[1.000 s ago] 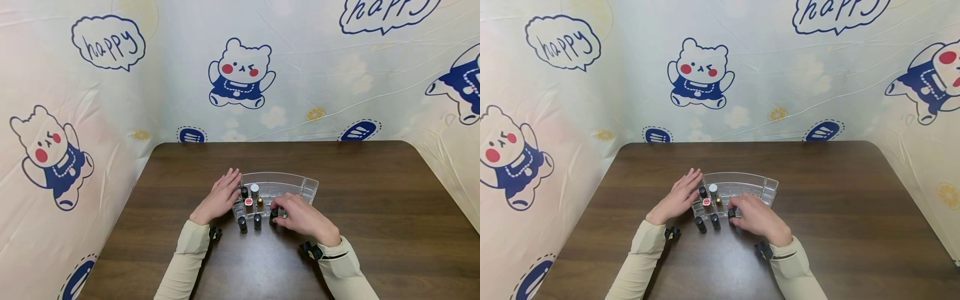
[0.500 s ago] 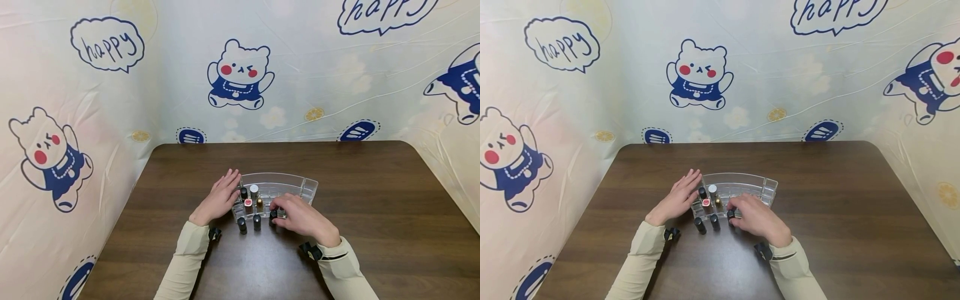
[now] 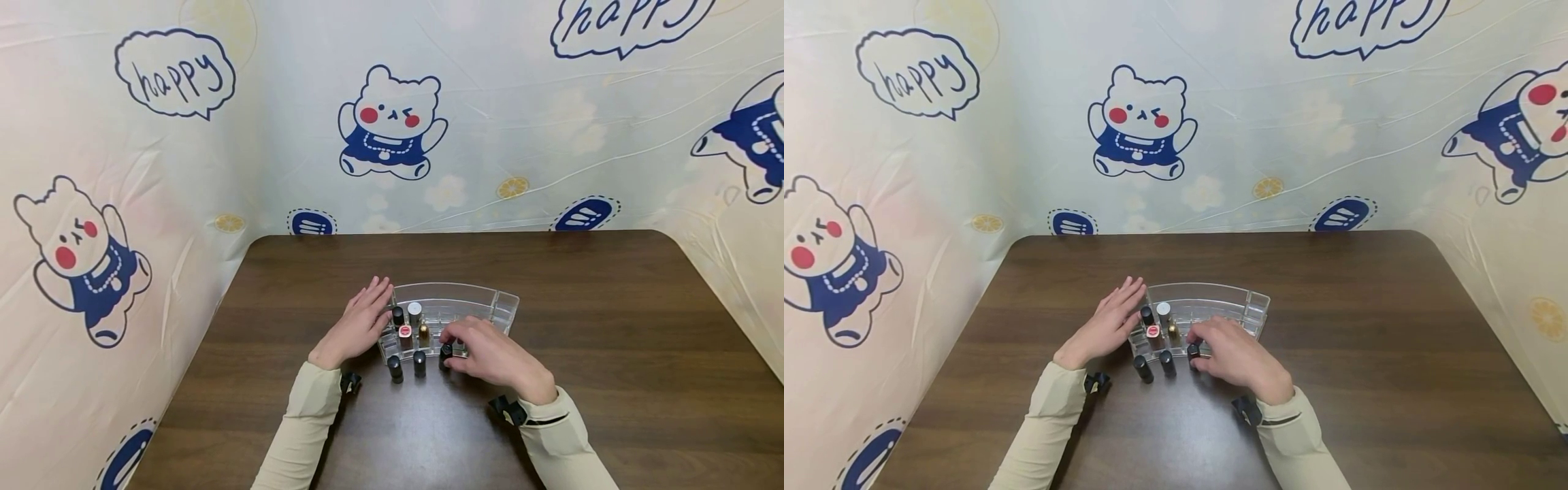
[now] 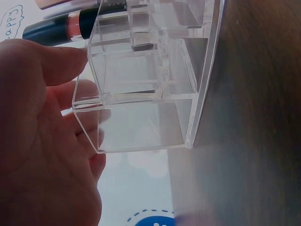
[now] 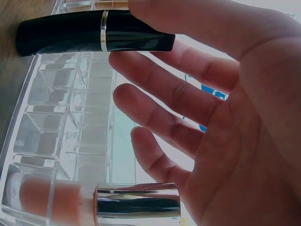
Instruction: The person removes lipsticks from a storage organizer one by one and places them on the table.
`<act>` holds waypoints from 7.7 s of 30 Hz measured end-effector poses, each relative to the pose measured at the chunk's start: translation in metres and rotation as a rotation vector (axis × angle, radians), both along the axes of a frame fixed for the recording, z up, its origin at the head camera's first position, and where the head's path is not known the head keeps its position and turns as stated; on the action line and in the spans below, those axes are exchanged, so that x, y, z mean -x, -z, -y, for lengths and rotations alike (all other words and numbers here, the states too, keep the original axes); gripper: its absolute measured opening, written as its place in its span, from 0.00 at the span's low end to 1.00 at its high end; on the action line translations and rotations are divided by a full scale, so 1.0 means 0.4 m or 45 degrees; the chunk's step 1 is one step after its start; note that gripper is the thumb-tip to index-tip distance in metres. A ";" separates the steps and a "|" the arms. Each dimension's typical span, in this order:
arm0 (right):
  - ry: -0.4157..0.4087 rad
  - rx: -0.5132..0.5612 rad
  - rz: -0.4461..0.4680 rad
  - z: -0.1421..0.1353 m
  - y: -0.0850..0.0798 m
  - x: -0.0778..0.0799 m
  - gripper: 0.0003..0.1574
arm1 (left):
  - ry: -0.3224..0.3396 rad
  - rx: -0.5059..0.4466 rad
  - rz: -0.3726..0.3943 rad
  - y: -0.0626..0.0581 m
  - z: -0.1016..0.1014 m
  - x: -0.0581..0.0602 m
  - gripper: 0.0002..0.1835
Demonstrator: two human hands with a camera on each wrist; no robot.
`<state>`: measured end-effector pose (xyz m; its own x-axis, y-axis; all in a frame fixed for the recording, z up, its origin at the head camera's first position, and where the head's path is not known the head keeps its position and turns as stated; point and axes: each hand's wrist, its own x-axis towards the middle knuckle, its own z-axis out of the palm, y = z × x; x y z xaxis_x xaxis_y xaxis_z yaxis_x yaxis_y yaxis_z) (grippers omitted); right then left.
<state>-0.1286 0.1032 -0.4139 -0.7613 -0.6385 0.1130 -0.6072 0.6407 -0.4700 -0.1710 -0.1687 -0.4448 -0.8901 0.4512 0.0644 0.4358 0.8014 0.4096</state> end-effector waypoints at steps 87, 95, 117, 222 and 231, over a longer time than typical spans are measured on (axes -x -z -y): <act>0.167 0.080 0.276 -0.175 -0.019 0.032 0.16 | 0.008 -0.023 0.009 -0.004 0.001 0.000 0.29; 0.183 0.075 0.308 -0.172 -0.019 0.032 0.15 | 0.012 -0.022 -0.010 0.000 0.003 0.000 0.29; 0.156 0.081 0.315 -0.174 -0.020 0.041 0.13 | -0.002 -0.018 0.005 -0.006 0.000 -0.001 0.29; 0.060 0.190 0.217 -0.131 -0.052 0.013 0.12 | -0.003 -0.037 0.013 -0.001 0.000 -0.001 0.30; 0.032 0.170 0.215 -0.116 -0.045 0.016 0.11 | 0.000 -0.033 0.011 0.002 0.001 0.000 0.30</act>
